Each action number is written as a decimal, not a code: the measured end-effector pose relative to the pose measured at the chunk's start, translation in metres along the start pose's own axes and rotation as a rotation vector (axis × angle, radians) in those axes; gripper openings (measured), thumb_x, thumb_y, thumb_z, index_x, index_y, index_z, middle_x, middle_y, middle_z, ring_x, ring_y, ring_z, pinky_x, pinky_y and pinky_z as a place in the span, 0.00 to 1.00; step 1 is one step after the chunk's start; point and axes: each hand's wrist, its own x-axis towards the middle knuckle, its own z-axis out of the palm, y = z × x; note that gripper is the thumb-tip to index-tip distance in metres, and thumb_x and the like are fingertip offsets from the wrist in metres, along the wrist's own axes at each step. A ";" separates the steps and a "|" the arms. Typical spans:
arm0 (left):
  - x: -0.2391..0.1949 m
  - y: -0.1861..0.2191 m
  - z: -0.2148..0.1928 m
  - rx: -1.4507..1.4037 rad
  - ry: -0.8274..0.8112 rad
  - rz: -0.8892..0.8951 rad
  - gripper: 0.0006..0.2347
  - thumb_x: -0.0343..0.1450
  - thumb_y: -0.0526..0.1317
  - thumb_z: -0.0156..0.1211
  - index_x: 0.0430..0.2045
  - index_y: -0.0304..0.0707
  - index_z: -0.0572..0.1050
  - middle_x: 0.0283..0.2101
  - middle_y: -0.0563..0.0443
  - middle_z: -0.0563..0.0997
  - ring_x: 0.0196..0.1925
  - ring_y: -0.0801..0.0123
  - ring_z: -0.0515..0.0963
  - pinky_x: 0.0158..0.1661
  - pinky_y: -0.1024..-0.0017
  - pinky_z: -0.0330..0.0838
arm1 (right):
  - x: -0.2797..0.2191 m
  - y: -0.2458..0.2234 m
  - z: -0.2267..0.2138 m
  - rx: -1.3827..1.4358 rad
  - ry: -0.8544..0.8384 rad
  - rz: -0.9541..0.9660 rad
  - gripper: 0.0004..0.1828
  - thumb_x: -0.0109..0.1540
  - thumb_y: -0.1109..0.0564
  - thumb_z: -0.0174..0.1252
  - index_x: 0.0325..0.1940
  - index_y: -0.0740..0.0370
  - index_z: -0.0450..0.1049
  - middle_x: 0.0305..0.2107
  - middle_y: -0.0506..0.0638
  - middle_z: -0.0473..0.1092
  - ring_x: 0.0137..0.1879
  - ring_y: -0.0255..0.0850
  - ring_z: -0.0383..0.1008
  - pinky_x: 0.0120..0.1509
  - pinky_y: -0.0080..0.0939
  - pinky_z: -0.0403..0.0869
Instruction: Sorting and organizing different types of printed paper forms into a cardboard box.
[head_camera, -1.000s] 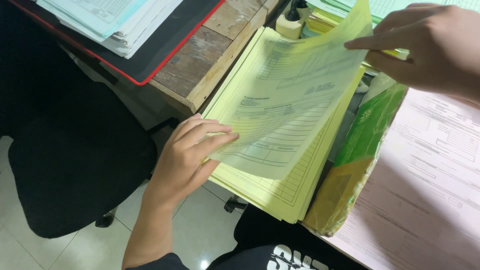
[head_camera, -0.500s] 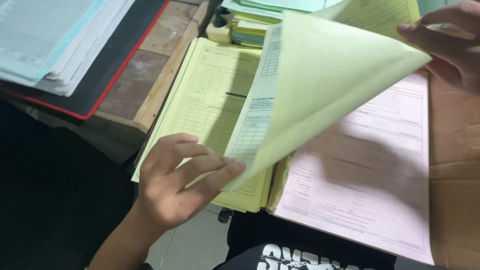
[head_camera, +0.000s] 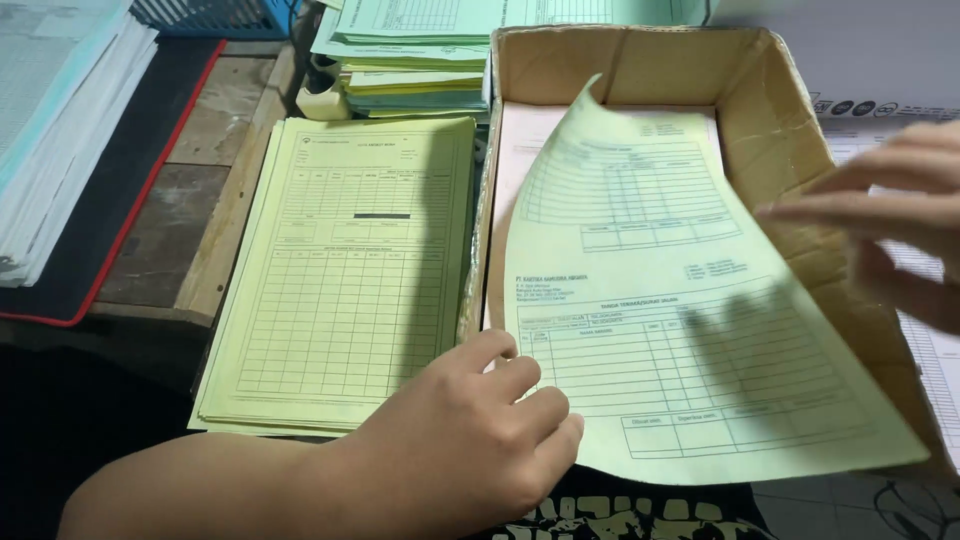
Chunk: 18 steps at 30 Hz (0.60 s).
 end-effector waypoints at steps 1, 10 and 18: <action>0.001 0.002 0.004 0.037 -0.058 0.001 0.09 0.61 0.23 0.52 0.11 0.37 0.67 0.14 0.52 0.63 0.17 0.66 0.62 0.30 0.67 0.65 | 0.001 -0.016 -0.011 0.150 -0.071 -0.006 0.22 0.50 0.43 0.50 0.49 0.41 0.70 0.33 0.37 0.75 0.34 0.30 0.76 0.37 0.37 0.74; -0.005 0.007 0.013 0.154 -0.492 -0.070 0.06 0.59 0.29 0.54 0.12 0.41 0.72 0.15 0.51 0.74 0.21 0.61 0.73 0.53 0.49 0.61 | -0.021 -0.103 0.009 0.048 -0.696 -0.199 0.36 0.52 0.18 0.64 0.36 0.47 0.64 0.28 0.44 0.69 0.35 0.47 0.68 0.50 0.56 0.63; -0.003 0.005 0.012 0.306 -0.537 -0.109 0.05 0.62 0.30 0.49 0.16 0.40 0.71 0.16 0.51 0.74 0.24 0.60 0.72 0.58 0.47 0.53 | -0.011 -0.110 0.013 0.023 -0.716 -0.226 0.18 0.60 0.36 0.54 0.35 0.50 0.62 0.26 0.46 0.67 0.31 0.47 0.66 0.39 0.51 0.65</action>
